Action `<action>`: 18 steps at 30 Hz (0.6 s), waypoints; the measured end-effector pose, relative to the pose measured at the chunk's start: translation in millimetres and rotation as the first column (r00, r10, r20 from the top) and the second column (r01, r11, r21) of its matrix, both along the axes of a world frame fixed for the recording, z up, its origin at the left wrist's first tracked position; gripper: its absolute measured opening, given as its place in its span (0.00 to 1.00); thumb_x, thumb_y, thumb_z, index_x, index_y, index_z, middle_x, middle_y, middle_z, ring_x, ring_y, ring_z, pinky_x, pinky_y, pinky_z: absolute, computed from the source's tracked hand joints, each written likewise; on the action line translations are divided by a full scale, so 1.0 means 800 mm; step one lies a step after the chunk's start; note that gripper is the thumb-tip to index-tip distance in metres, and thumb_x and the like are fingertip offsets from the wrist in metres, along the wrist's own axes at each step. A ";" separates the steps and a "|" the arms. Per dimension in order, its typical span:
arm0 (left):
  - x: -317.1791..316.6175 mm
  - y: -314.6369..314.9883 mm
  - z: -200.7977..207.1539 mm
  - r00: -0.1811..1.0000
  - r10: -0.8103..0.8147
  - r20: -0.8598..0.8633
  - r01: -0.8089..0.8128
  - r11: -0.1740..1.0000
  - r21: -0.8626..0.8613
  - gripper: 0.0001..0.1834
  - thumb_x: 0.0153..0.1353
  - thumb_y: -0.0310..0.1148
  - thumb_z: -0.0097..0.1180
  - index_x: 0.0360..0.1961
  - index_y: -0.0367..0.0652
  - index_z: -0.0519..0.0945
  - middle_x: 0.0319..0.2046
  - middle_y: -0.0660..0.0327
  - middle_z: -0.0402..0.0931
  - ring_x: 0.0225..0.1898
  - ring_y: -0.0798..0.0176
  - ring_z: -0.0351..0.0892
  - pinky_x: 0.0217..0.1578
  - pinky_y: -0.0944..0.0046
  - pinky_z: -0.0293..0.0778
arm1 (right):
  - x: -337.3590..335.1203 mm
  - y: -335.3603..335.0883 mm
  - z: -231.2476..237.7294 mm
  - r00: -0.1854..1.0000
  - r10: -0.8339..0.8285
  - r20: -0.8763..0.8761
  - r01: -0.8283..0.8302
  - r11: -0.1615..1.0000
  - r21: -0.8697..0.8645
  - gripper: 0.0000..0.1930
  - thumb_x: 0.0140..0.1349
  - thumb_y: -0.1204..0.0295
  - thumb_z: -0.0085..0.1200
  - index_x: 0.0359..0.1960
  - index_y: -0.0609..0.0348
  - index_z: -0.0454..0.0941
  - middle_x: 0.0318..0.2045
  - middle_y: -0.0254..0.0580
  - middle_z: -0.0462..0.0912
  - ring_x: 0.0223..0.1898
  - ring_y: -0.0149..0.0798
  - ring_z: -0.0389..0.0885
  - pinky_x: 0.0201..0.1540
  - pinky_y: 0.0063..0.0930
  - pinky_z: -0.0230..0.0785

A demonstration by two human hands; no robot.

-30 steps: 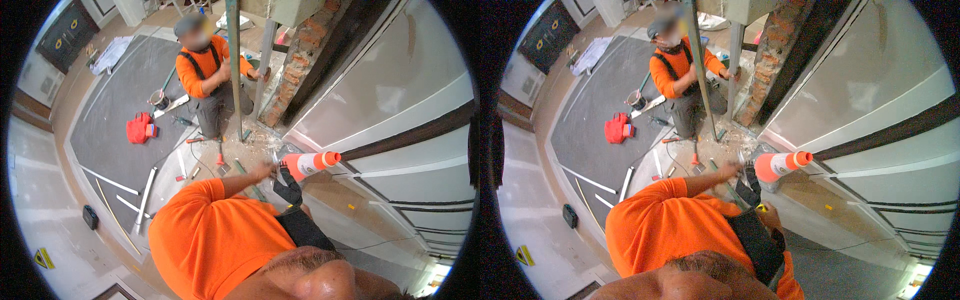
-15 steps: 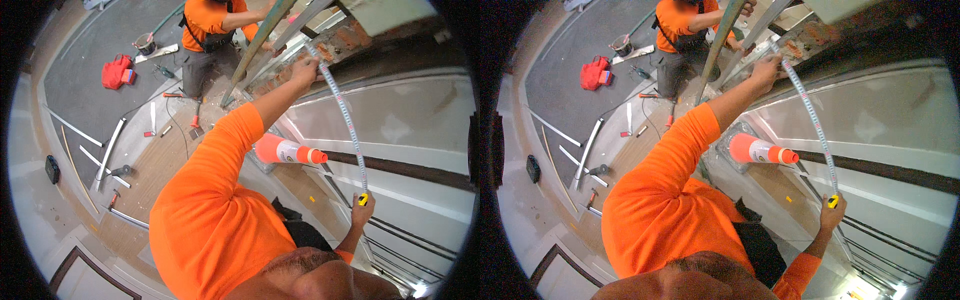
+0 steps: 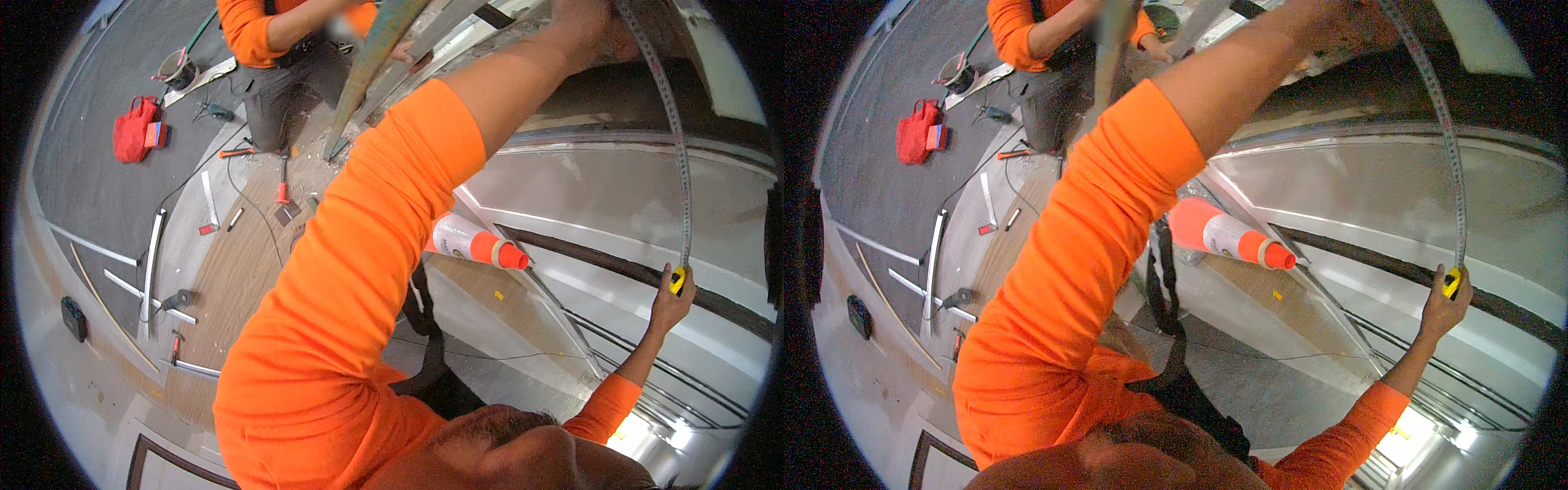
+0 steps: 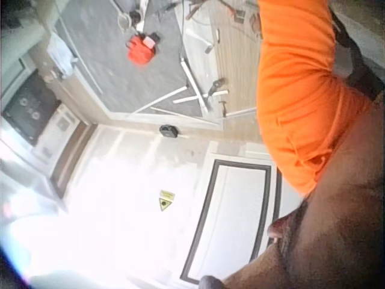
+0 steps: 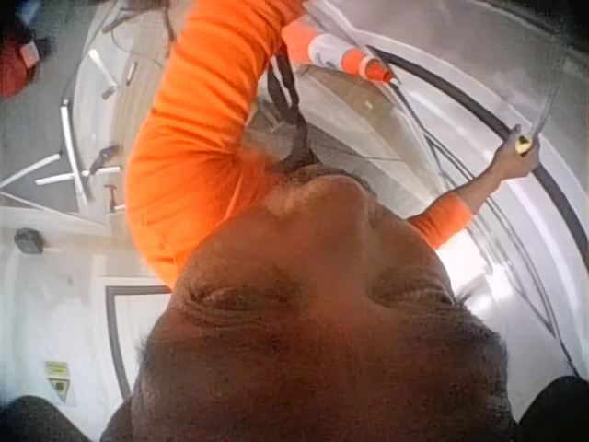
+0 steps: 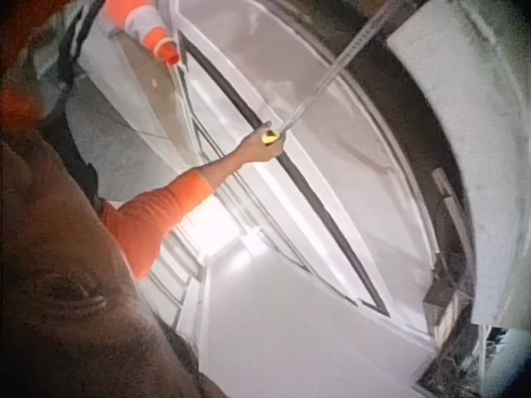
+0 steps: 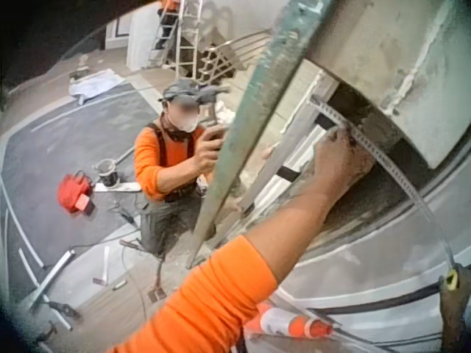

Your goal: The person measures a wall opening with a tape measure, then sits on the floor to assemble a cordless drill. They attach a battery and a drill bit to the tool, preparing it for use in a construction environment.

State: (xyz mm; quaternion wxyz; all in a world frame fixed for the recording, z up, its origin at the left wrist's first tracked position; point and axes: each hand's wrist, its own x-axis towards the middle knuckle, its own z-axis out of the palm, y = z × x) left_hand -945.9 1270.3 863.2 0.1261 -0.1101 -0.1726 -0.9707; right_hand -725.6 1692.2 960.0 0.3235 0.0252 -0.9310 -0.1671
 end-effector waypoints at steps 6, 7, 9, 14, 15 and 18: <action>-0.112 0.003 -0.011 0.980 0.177 -0.087 -0.182 0.982 -0.044 0.16 0.70 0.41 0.50 0.40 0.39 0.82 0.28 0.59 0.79 0.30 0.61 0.77 0.32 0.59 0.73 | -0.043 0.026 0.041 0.995 0.080 -0.065 -0.066 0.980 0.186 0.25 0.61 0.58 0.64 0.54 0.63 0.78 0.51 0.50 0.80 0.55 0.48 0.77 0.60 0.38 0.67; -0.112 0.004 -0.011 0.962 0.269 -0.035 -0.268 0.923 -0.277 0.17 0.70 0.42 0.48 0.40 0.40 0.82 0.29 0.59 0.79 0.30 0.61 0.77 0.33 0.59 0.73 | -0.044 0.024 0.050 0.995 0.064 -0.080 -0.047 0.979 0.197 0.26 0.61 0.57 0.63 0.55 0.62 0.78 0.52 0.50 0.80 0.55 0.49 0.76 0.60 0.39 0.67; -0.104 -0.017 -0.010 0.881 0.471 -0.030 -0.359 0.626 -0.692 0.18 0.70 0.44 0.46 0.40 0.42 0.82 0.31 0.59 0.80 0.30 0.60 0.78 0.34 0.59 0.73 | -0.052 0.019 0.057 0.993 0.060 -0.098 -0.042 0.982 0.183 0.26 0.60 0.56 0.64 0.56 0.58 0.77 0.56 0.50 0.77 0.57 0.51 0.75 0.60 0.41 0.67; -0.061 -0.031 0.012 0.966 0.198 0.165 -0.116 0.906 -0.407 0.13 0.67 0.41 0.49 0.40 0.46 0.81 0.37 0.58 0.82 0.36 0.59 0.81 0.41 0.60 0.72 | -0.081 0.010 0.036 0.991 0.048 -0.126 -0.028 0.987 0.158 0.28 0.58 0.52 0.63 0.58 0.51 0.76 0.64 0.52 0.69 0.63 0.53 0.70 0.62 0.42 0.67; -0.061 -0.029 0.015 0.956 0.228 0.184 -0.135 0.901 -0.412 0.12 0.67 0.41 0.50 0.40 0.46 0.80 0.37 0.58 0.82 0.36 0.59 0.81 0.41 0.60 0.72 | -0.080 0.007 0.034 0.992 0.032 -0.118 -0.019 0.994 0.110 0.28 0.58 0.51 0.63 0.58 0.51 0.76 0.64 0.53 0.68 0.64 0.53 0.70 0.62 0.43 0.67; -0.067 -0.027 0.007 0.975 0.189 0.115 -0.151 0.949 -0.276 0.12 0.66 0.42 0.51 0.40 0.45 0.79 0.36 0.60 0.81 0.36 0.59 0.80 0.39 0.61 0.71 | -0.081 0.010 0.025 0.990 0.025 -0.138 -0.013 0.996 0.090 0.29 0.58 0.50 0.62 0.58 0.51 0.76 0.67 0.55 0.65 0.64 0.55 0.69 0.62 0.43 0.67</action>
